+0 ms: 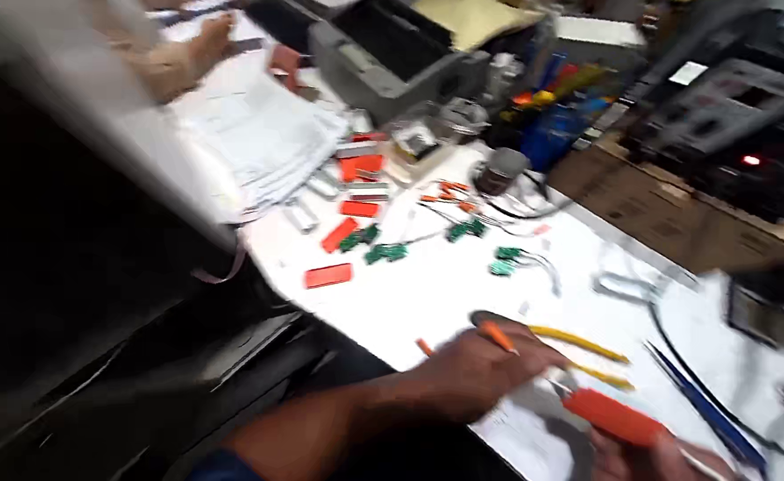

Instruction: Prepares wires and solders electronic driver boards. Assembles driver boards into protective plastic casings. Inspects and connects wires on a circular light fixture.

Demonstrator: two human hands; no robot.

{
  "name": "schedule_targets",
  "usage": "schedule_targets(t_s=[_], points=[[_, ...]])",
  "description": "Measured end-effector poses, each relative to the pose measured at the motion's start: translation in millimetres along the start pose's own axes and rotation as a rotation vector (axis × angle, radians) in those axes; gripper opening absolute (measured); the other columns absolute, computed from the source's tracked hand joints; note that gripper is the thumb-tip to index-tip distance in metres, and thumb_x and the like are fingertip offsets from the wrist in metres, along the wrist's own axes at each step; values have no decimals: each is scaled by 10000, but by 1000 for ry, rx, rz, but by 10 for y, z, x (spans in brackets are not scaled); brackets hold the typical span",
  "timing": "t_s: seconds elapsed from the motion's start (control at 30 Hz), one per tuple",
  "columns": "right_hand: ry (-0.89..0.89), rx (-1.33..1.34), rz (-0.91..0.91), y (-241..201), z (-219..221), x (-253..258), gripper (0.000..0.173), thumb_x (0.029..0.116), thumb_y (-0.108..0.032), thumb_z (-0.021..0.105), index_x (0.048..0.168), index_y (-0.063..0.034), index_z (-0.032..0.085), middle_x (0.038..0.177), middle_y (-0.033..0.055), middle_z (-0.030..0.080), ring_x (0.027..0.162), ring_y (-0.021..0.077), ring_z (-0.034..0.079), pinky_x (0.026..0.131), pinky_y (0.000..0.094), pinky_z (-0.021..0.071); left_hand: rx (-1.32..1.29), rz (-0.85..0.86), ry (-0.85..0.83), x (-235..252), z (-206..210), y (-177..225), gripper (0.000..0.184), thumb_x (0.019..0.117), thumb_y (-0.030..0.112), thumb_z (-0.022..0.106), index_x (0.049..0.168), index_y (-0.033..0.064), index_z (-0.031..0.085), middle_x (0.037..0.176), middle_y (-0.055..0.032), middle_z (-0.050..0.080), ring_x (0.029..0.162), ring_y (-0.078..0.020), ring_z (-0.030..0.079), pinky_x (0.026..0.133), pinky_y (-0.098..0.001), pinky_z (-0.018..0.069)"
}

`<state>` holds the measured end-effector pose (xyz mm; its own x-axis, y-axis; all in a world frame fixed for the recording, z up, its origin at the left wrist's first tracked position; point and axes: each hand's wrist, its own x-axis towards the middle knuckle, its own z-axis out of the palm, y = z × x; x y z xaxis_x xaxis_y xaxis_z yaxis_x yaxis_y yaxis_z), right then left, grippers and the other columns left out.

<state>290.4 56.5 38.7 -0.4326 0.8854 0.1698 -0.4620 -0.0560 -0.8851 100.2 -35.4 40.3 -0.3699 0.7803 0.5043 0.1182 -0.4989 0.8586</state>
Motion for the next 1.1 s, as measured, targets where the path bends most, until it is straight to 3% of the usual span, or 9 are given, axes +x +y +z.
schedule_targets(t_s=[0.13, 0.23, 0.37, 0.53, 0.7, 0.8, 0.93, 1.03, 1.1], points=[[53, 174, 82, 123, 146, -208, 183, 1041, -249, 574, 977, -158, 719, 1006, 99, 772, 800, 202, 767, 664, 357, 653, -72, 55, 50, -69, -109, 103, 426, 1092, 410, 458, 1080, 110, 760, 1037, -14, 762, 1032, -108, 692, 940, -295, 557], [50, 210, 148, 153, 270, -306, 283, 1072, -309, 496, 978, -121, 686, 960, 122, 767, 775, 225, 768, 666, 376, 651, -74, 102, 61, -50, -219, 182, 381, 1084, 430, 464, 1098, 201, 768, 998, 18, 770, 968, -128, 716, 898, -298, 575], [69, 156, 111, 130, 295, -333, 268, 1092, -219, 465, 1055, -35, 657, 938, 160, 762, 760, 225, 765, 696, 363, 650, 4, 53, 106, 44, -357, 195, 308, 1063, 377, 541, 1084, 178, 776, 944, 4, 782, 844, -123, 748, 786, -264, 624], [113, 139, 86, 111, 198, -320, 238, 1089, -166, 465, 1069, -7, 641, 921, 170, 756, 740, 228, 762, 672, 362, 651, 31, -65, -1, 64, -488, 172, 264, 1027, 370, 621, 1163, 184, 750, 949, 39, 753, 817, -86, 714, 768, -242, 607], [159, 116, 79, 91, 171, -308, 218, 1087, -115, 445, 1091, 8, 625, 894, 161, 759, 712, 217, 760, 647, 342, 649, -53, -50, -108, 75, -477, 169, 267, 1041, 336, 604, 1211, 179, 736, 1021, 1, 756, 901, -125, 719, 846, -280, 600], [172, 130, 67, 51, 153, -300, 205, 1076, -92, 469, 1110, 21, 636, 886, 162, 765, 706, 209, 762, 639, 334, 649, -9, 35, -135, 111, -460, 155, 243, 1049, 344, 588, 1166, 211, 754, 1050, 40, 746, 951, -110, 710, 859, -264, 591], [137, 182, 127, 14, 150, -300, 333, 1105, -171, 366, 1146, 33, 626, 899, 150, 767, 722, 207, 765, 653, 334, 649, -19, 121, -70, 160, -389, 125, 232, 1051, 338, 580, 1148, 223, 757, 1065, 41, 743, 1004, -143, 707, 904, -305, 582], [46, 141, 126, 7, 54, -279, 521, 1126, -386, 294, 1250, 36, 573, 1003, 144, 756, 805, 229, 763, 708, 366, 651, -118, 89, -34, 249, -413, 209, 268, 1067, 366, 527, 1152, 221, 736, 1061, 6, 774, 997, -158, 740, 920, -317, 601], [39, 20, 86, -66, -85, -220, 564, 1119, -427, 306, 1301, 47, 552, 1036, 131, 743, 828, 224, 751, 718, 372, 647, -152, 79, -11, 349, -536, 293, 307, 1091, 366, 460, 1160, 216, 719, 1054, 21, 778, 982, -121, 740, 920, -286, 593]])
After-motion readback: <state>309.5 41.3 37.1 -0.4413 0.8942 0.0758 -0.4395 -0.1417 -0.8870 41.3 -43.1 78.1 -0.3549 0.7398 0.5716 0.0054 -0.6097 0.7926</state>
